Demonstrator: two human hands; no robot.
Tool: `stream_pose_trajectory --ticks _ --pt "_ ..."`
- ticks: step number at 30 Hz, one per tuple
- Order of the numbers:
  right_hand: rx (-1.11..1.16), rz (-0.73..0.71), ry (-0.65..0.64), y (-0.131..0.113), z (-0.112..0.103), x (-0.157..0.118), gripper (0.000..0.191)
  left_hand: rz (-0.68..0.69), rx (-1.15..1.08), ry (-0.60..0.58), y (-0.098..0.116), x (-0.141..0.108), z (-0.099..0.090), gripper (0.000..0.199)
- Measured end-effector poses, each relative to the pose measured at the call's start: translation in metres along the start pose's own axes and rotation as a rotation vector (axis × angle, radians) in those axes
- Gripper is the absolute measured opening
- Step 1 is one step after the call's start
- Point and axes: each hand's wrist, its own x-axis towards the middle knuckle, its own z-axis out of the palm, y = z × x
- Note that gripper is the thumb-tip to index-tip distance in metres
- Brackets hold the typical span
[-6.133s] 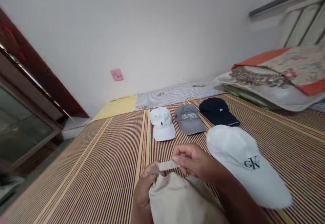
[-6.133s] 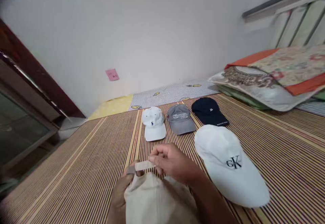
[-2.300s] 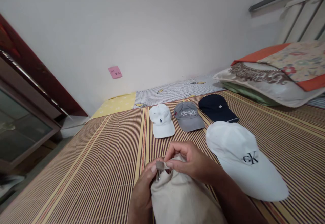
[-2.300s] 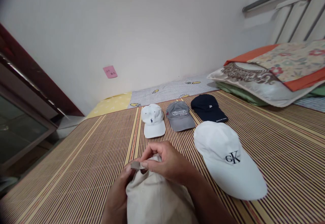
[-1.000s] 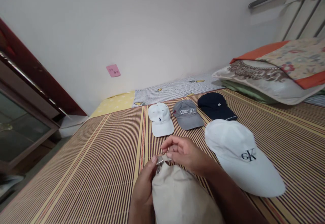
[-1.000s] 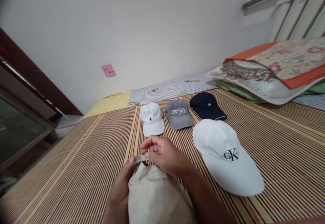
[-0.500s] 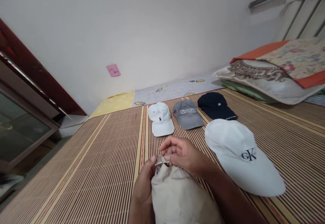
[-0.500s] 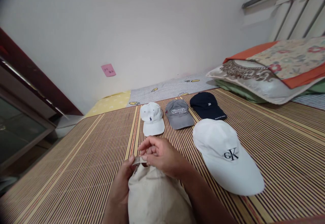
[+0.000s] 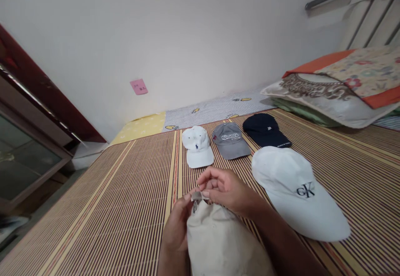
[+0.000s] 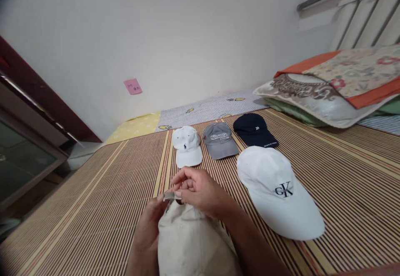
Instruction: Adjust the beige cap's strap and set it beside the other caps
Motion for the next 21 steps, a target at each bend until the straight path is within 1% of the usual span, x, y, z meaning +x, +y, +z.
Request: stream_pose_trajectory --ticks 3,5,9,12,16,21 --pt "-0.005 -0.001 -0.006 -0.001 0.000 0.001 0.020 -0.025 0.019 -0.038 0.001 -0.001 0.002 0.027" --pt "-0.023 -0.003 -0.003 -0.002 0.001 0.001 0.019 -0.008 0.019 -0.055 0.004 -0.002 0.007 0.022" --pt "-0.065 -0.029 0.017 0.000 0.000 0.002 0.018 0.061 0.014 0.018 0.008 -0.003 0.017 0.011" --pt "-0.075 -0.038 0.018 0.002 -0.001 0.001 0.018 0.082 0.051 -0.002 0.010 -0.005 0.021 0.018" --pt "-0.075 -0.034 0.012 0.004 -0.002 0.001 0.019 0.094 0.127 -0.029 0.010 -0.005 0.021 0.028" --pt "-0.075 -0.001 -0.004 0.004 -0.001 0.001 0.016 0.097 0.130 -0.050 0.011 -0.004 0.016 0.026"
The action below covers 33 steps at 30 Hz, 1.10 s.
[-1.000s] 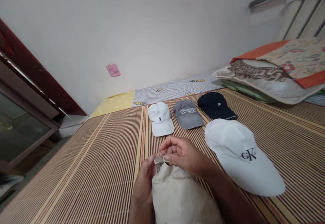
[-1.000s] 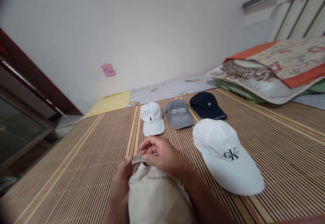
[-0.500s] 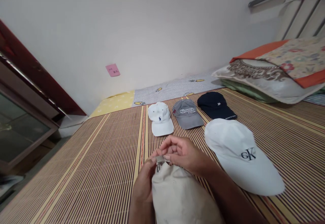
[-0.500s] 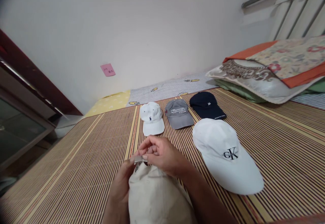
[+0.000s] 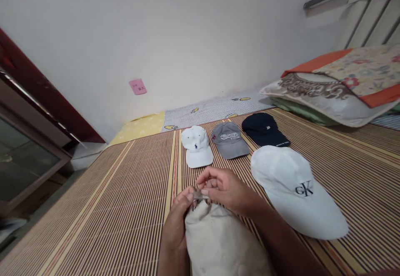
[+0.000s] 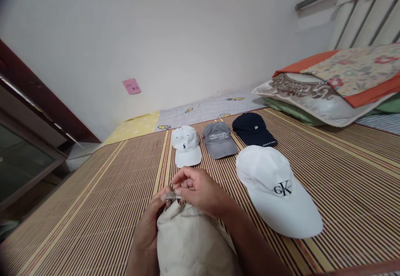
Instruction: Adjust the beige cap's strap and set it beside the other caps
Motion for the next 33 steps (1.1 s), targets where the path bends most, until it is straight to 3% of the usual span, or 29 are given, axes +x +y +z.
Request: stream_pose_trajectory --ticks 6,13,16,22,33 --pt "-0.101 0.032 -0.039 0.005 -0.021 0.000 0.022 -0.023 -0.073 0.055 0.004 -0.003 0.004 0.031" --pt "-0.215 0.085 -0.185 0.010 -0.050 -0.005 0.032 -0.023 -0.116 0.093 0.009 -0.002 0.010 0.030" --pt "-0.157 0.071 -0.165 0.012 -0.048 -0.003 0.033 -0.033 -0.106 0.062 0.008 -0.002 0.006 0.028" --pt "0.091 0.100 -0.275 0.019 -0.038 0.001 0.032 -0.047 -0.098 0.119 0.005 -0.003 -0.003 0.021" --pt "0.170 0.040 -0.185 0.017 -0.030 0.002 0.030 -0.071 -0.127 0.080 0.005 -0.005 0.001 0.017"
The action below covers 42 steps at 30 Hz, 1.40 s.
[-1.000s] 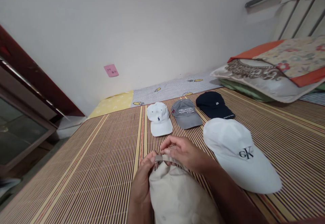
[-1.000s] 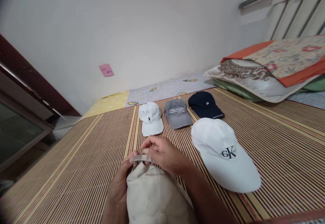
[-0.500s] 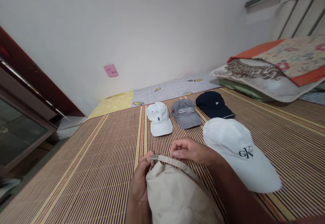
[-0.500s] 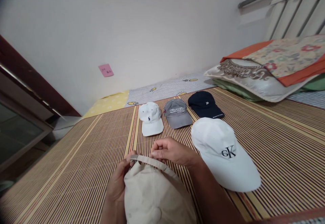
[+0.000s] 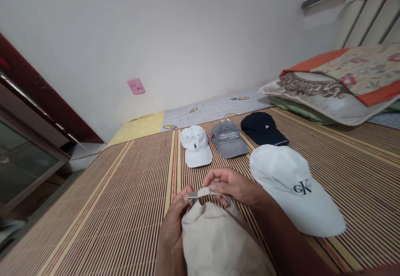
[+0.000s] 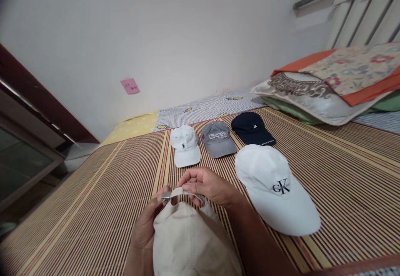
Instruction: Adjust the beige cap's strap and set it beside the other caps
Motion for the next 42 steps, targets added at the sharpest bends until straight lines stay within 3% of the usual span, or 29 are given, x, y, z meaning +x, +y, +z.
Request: stream_pose_trajectory --ticks 4,8,11,15,19,22,26,29,32,38,42 --pt "-0.092 0.010 -0.027 -0.001 -0.001 0.001 0.038 0.001 -0.104 -0.022 0.001 -0.002 -0.006 0.015" --pt "-0.194 0.087 -0.203 0.002 -0.003 0.002 0.051 0.033 -0.176 -0.073 0.001 -0.002 -0.011 0.012" --pt "-0.157 0.084 -0.270 0.006 -0.005 0.003 0.051 0.034 -0.175 -0.025 -0.001 -0.001 -0.016 0.014" --pt "-0.169 0.051 -0.261 0.009 -0.009 0.003 0.048 0.033 -0.172 -0.005 -0.002 0.004 -0.029 0.015" --pt "-0.169 0.114 -0.278 0.014 -0.011 0.003 0.045 0.085 -0.229 -0.020 -0.001 0.007 -0.033 0.023" --pt "0.002 0.094 -0.206 0.020 -0.010 0.004 0.038 0.090 -0.161 -0.010 0.002 0.005 -0.025 0.019" --pt "0.278 -0.054 -0.052 0.021 -0.008 0.003 0.032 0.054 0.026 0.019 0.006 0.002 -0.010 0.020" --pt "0.422 -0.073 -0.018 0.017 -0.008 0.000 0.043 0.016 0.082 -0.013 0.007 0.001 -0.006 0.025" --pt "0.422 -0.050 -0.031 0.012 -0.007 -0.003 0.048 0.033 0.044 -0.007 0.008 0.000 -0.006 0.027" --pt "0.100 0.058 -0.122 -0.003 -0.006 -0.007 0.040 0.077 -0.034 0.047 0.009 -0.004 -0.007 0.022" --pt "0.279 0.035 -0.214 -0.001 -0.004 -0.005 0.062 0.045 -0.004 0.002 0.009 -0.003 -0.007 0.022"
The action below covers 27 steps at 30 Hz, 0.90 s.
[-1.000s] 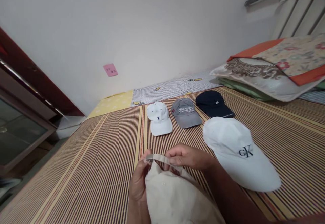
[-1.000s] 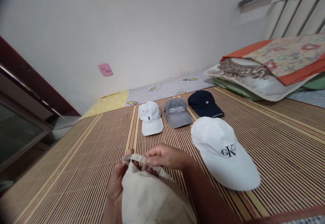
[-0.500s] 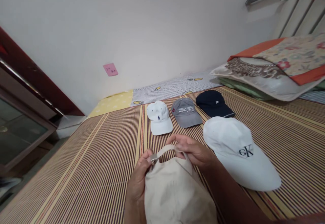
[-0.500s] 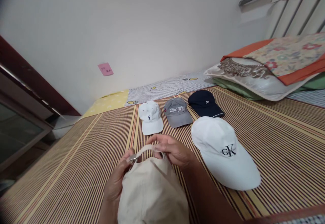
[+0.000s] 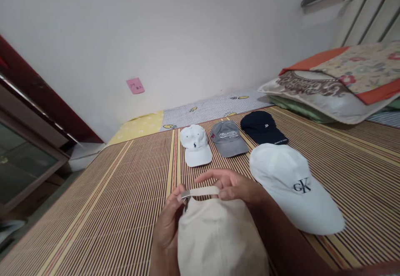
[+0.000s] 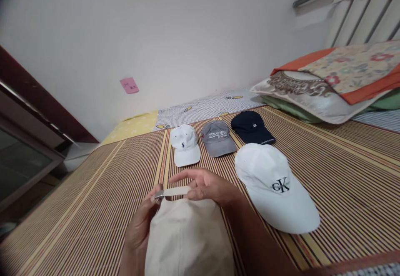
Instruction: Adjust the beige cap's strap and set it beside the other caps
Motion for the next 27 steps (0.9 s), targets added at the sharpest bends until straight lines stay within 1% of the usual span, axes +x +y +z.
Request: stream_pose_trajectory --ticks 2,4,7,10,13,15,17,20,22,25,27 --pt "0.088 -0.075 0.031 0.005 0.000 0.003 0.065 -0.035 0.032 -0.063 0.000 0.000 0.000 0.024" --pt "0.118 -0.135 0.060 0.009 0.000 0.006 0.063 -0.052 0.055 -0.106 0.000 0.000 0.001 0.026" --pt "0.130 -0.160 0.054 0.011 0.000 0.010 0.058 -0.055 0.075 -0.101 0.000 0.000 0.001 0.025" --pt "0.085 -0.141 0.058 0.008 0.000 0.010 0.051 -0.072 0.080 -0.106 0.001 0.000 0.001 0.028" --pt "0.005 -0.107 0.089 0.001 0.001 0.004 0.051 -0.071 0.083 -0.098 0.001 0.001 -0.001 0.030" --pt "-0.067 -0.058 0.065 -0.006 0.000 -0.002 0.055 -0.069 0.082 -0.093 0.000 0.001 -0.001 0.029" --pt "-0.133 0.012 0.011 -0.013 -0.002 -0.008 0.061 -0.079 0.076 -0.099 -0.001 0.001 -0.001 0.027" --pt "-0.136 0.064 -0.039 -0.018 -0.007 -0.014 0.074 -0.099 0.050 -0.092 -0.001 -0.001 0.002 0.026" --pt "-0.079 0.018 -0.050 -0.015 -0.009 -0.014 0.078 -0.096 0.023 -0.076 0.000 -0.001 0.005 0.026" --pt "0.027 -0.115 -0.093 -0.007 -0.011 -0.011 0.074 -0.081 0.007 -0.044 0.000 -0.001 0.004 0.025" --pt "0.060 -0.168 -0.122 -0.003 -0.011 -0.009 0.073 -0.057 0.008 0.016 0.000 -0.001 0.001 0.025"
